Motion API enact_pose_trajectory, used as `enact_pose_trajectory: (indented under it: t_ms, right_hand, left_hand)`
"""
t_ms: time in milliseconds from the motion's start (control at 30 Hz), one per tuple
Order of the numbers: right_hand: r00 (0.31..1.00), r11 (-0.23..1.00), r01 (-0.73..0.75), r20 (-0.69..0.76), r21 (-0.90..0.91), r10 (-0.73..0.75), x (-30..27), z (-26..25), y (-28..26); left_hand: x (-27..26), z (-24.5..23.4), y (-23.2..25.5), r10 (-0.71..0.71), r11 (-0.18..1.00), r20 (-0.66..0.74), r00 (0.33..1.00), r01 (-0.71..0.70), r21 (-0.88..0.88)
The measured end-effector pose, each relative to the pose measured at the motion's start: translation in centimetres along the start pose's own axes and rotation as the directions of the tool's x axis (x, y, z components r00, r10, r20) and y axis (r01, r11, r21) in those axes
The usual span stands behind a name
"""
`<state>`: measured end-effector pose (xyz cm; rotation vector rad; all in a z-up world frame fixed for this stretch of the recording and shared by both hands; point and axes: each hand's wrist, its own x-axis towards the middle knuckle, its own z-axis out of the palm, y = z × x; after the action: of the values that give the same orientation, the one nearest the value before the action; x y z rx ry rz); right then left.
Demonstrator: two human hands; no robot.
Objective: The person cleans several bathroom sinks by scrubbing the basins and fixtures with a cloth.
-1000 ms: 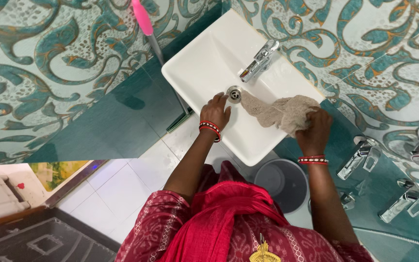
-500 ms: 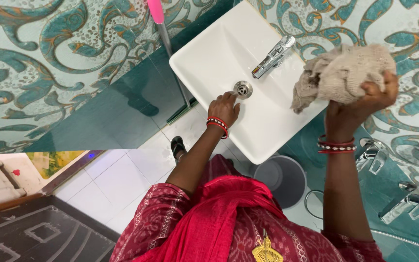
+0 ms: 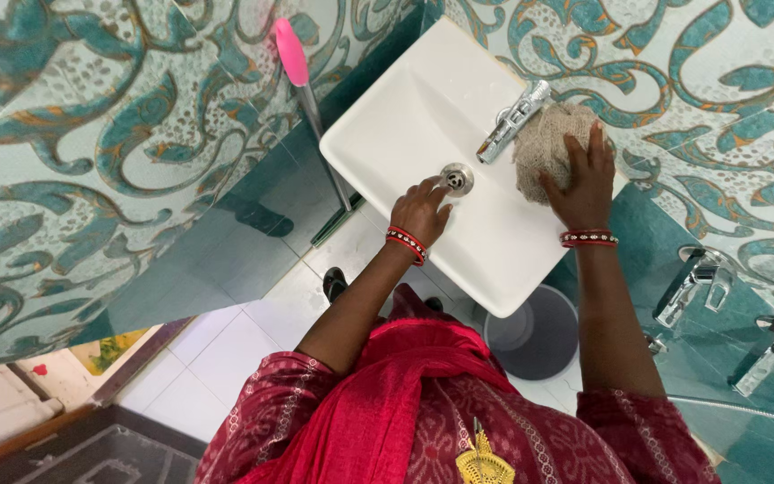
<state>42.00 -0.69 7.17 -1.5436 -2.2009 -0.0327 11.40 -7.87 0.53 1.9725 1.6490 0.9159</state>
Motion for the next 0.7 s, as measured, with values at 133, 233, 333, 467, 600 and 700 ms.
enact_pose_trajectory:
  t_ms: [133,233,333,467,600,700]
  right_hand:
    - [0.998,0.997,-0.012,0.058,-0.076,0.017,-1.6,0.3,-3.6]
    - [0.998,0.98,0.053,0.045,-0.194,-0.045,-3.8,1.2,-8.1]
    - [0.998,0.982,0.034,0.06,-0.187,-0.023,-6.9,2.9,-12.6]
    - [0.946,0.983,0.027,0.324,-0.183,0.035,-7.8,6.2,-14.4]
    - [0.878,0.938,-0.345,0.34,-0.034,0.336,-5.9,7.9,-12.7]
    - [0.776,0.516,-0.608,0.314,0.603,0.547,-5.2,6.7,-11.6]
  left_hand:
    - [1.3,-2.6,-4.2,0.026,0.995,0.015,1.0,-0.028,0.097]
    - [1.6,-3.3,-6.6,0.074,0.991,0.056,0.996,-0.08,0.103]
    - [1.4,-3.0,-6.4,0.095,0.987,0.109,0.99,-0.108,0.12]
    - [1.5,-3.1,-6.6,0.149,0.979,0.128,0.98,-0.165,0.119]
    - [1.9,-3.1,-6.8,0.146,0.976,0.192,0.97,-0.172,0.129]
    - [2.1,-3.2,-7.1,0.141,0.979,0.204,0.969,-0.168,0.119]
